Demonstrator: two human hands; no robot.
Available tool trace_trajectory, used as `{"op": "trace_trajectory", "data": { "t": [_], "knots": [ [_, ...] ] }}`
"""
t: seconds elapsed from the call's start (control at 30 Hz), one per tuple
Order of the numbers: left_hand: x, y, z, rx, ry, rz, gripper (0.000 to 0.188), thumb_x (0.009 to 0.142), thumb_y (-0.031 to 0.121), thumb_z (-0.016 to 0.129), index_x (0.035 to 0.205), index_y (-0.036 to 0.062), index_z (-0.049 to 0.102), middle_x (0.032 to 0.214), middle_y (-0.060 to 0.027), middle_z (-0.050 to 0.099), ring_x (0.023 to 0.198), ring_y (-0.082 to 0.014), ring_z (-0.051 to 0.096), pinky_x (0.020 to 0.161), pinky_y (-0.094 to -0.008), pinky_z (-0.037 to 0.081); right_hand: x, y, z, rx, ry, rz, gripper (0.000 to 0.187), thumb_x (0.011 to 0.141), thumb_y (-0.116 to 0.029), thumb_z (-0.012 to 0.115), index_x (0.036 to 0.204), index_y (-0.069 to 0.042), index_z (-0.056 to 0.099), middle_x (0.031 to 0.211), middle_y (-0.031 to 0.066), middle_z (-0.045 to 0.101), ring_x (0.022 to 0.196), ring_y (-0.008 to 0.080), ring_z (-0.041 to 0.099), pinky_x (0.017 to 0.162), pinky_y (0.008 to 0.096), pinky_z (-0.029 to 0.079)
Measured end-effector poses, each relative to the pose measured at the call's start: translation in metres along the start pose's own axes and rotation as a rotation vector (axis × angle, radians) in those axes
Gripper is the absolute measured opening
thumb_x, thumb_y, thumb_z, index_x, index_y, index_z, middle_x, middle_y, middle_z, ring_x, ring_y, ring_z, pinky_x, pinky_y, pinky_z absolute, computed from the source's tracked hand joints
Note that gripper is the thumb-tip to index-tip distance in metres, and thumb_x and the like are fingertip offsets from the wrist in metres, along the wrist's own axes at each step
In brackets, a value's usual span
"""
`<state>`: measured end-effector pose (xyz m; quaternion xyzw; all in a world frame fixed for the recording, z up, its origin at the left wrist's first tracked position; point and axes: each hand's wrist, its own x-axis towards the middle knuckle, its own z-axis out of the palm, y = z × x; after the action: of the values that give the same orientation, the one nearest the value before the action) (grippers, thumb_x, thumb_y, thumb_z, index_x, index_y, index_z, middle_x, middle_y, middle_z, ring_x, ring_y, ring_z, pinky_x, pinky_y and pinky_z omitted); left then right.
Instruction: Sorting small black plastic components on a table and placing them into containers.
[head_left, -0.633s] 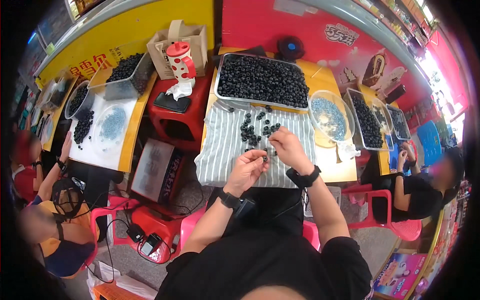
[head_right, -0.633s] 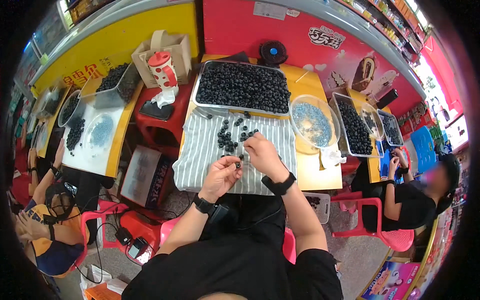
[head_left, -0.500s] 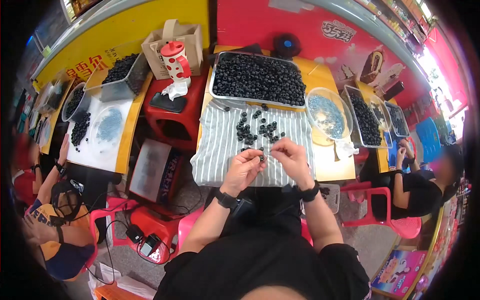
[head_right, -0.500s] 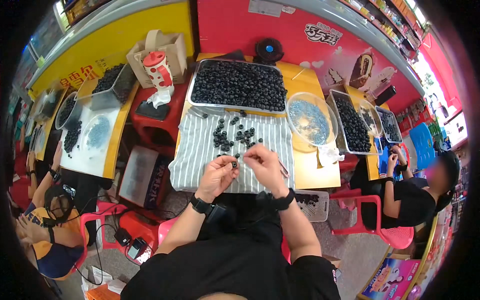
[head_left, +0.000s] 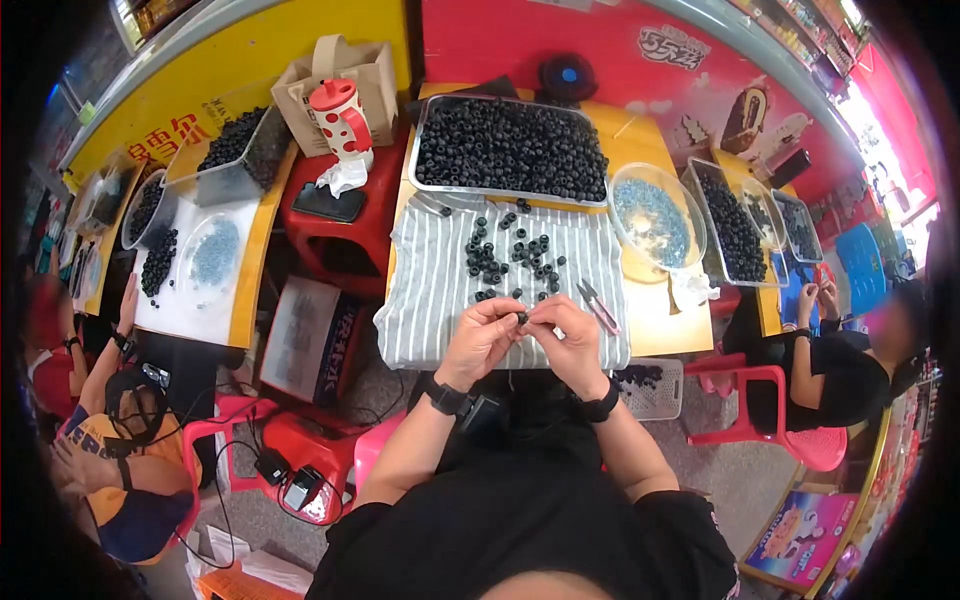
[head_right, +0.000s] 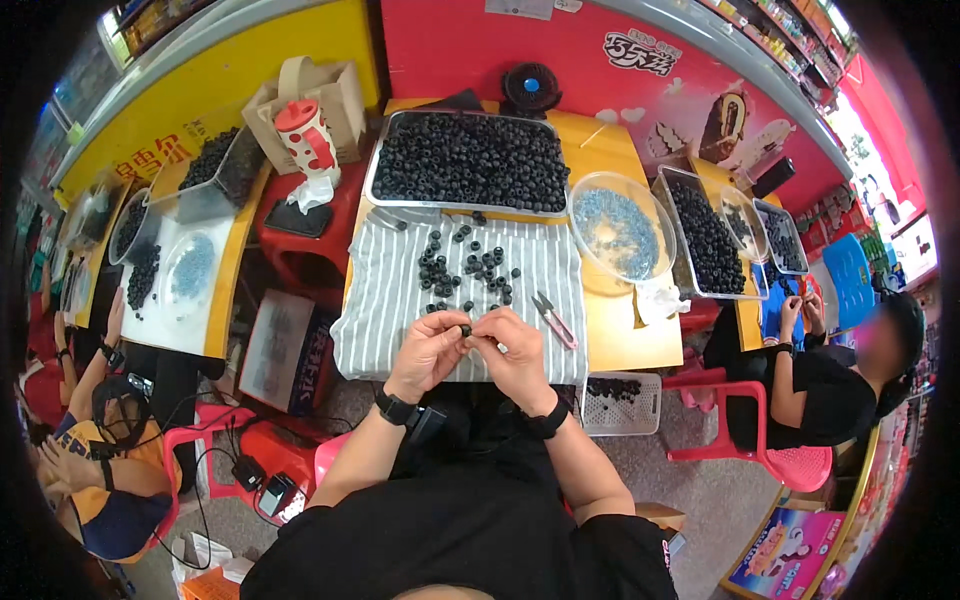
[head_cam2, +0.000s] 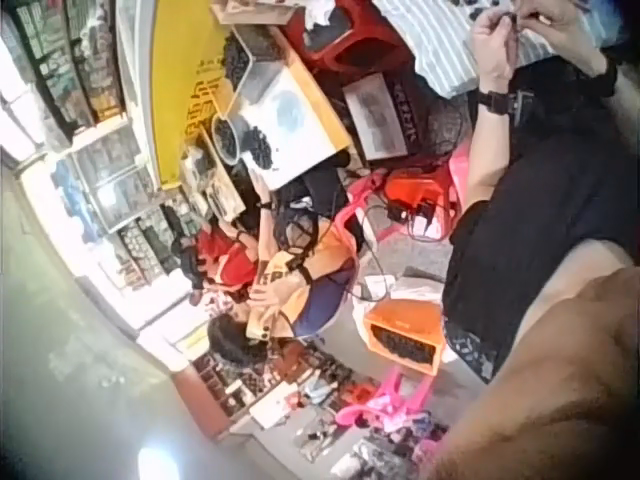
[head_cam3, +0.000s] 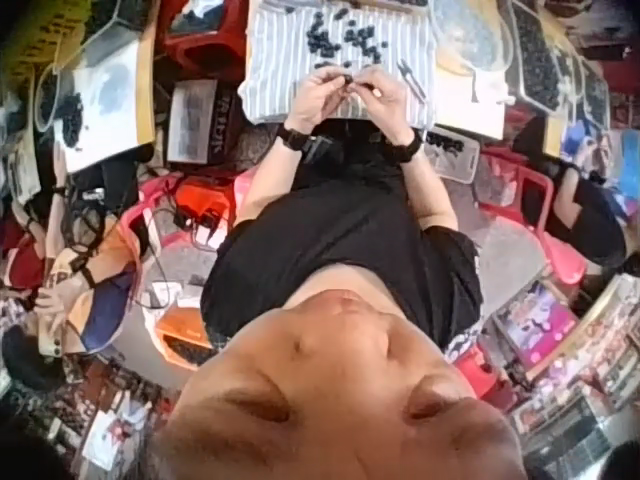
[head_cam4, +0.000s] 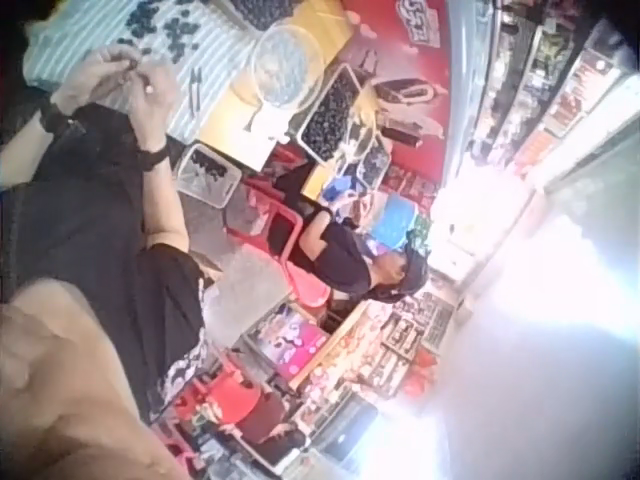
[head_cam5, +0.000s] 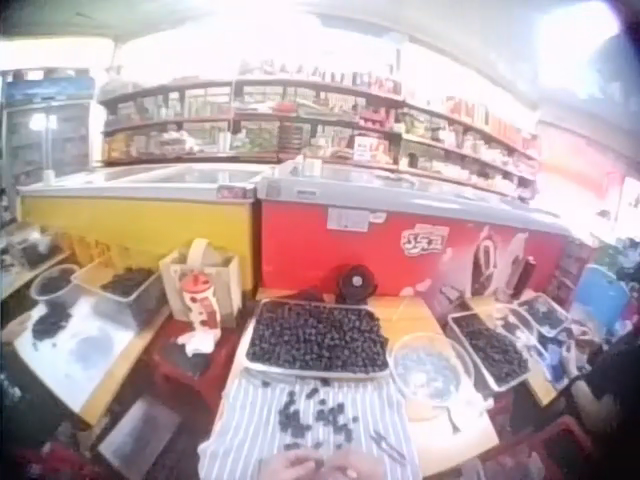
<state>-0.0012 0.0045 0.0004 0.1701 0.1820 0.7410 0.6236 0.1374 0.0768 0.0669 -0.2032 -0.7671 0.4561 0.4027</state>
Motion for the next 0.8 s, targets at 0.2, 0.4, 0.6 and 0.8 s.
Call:
{"op": "trace_trajectory", "data": {
  "t": [0.2, 0.4, 0.6, 0.8],
  "knots": [
    [0.001, -0.004, -0.005, 0.038, -0.032, 0.026, 0.019, 0.092, -0.001, 0.06, 0.111, -0.0034, 0.064, 0.105, -0.0107, 0.066, 0.085, -0.0157, 0.065, 0.078, -0.0286, 0.054, 0.003, 0.003, -0.006, -0.087, -0.073, -0.046, 0.015, 0.074, 0.007, 0.071, 0.084, 0.0, 0.062, 0.083, 0.0077, 0.061, 0.066, 0.0166, 0.06, 0.055, 0.0267, 0.046],
    [0.0, 0.005, 0.006, 0.063, -0.059, -0.067, 0.033, 0.089, -0.001, 0.062, 0.122, -0.0035, 0.058, 0.106, -0.01, 0.066, 0.087, -0.0147, 0.066, 0.074, -0.0258, 0.055, 0.025, -0.015, -0.028, -0.071, -0.419, 0.107, 0.026, 0.073, 0.002, 0.074, 0.097, -0.002, 0.065, 0.082, 0.0083, 0.059, 0.071, 0.0217, 0.06, 0.063, 0.0307, 0.049],
    [-0.001, 0.011, 0.01, 0.06, -0.082, -0.126, 0.041, 0.088, 0.0, 0.065, 0.127, -0.0026, 0.055, 0.097, -0.0059, 0.066, 0.078, -0.0105, 0.064, 0.068, -0.0224, 0.054, 0.034, -0.017, -0.029, 0.015, -0.524, -0.023, 0.028, 0.072, -0.001, 0.075, 0.099, -0.002, 0.066, 0.092, 0.012, 0.064, 0.082, 0.0317, 0.063, 0.069, 0.037, 0.05],
    [-0.005, 0.012, 0.007, 0.153, -0.109, -0.173, 0.044, 0.088, 0.001, 0.066, 0.129, -0.0014, 0.054, 0.088, -0.0011, 0.063, 0.071, -0.007, 0.061, 0.059, -0.0176, 0.048, 0.04, -0.017, -0.034, -0.007, -0.687, -0.037, 0.025, 0.071, -0.002, 0.073, 0.095, -0.003, 0.066, 0.086, 0.0141, 0.065, 0.081, 0.0342, 0.064, 0.069, 0.0382, 0.051]
  ]
}}
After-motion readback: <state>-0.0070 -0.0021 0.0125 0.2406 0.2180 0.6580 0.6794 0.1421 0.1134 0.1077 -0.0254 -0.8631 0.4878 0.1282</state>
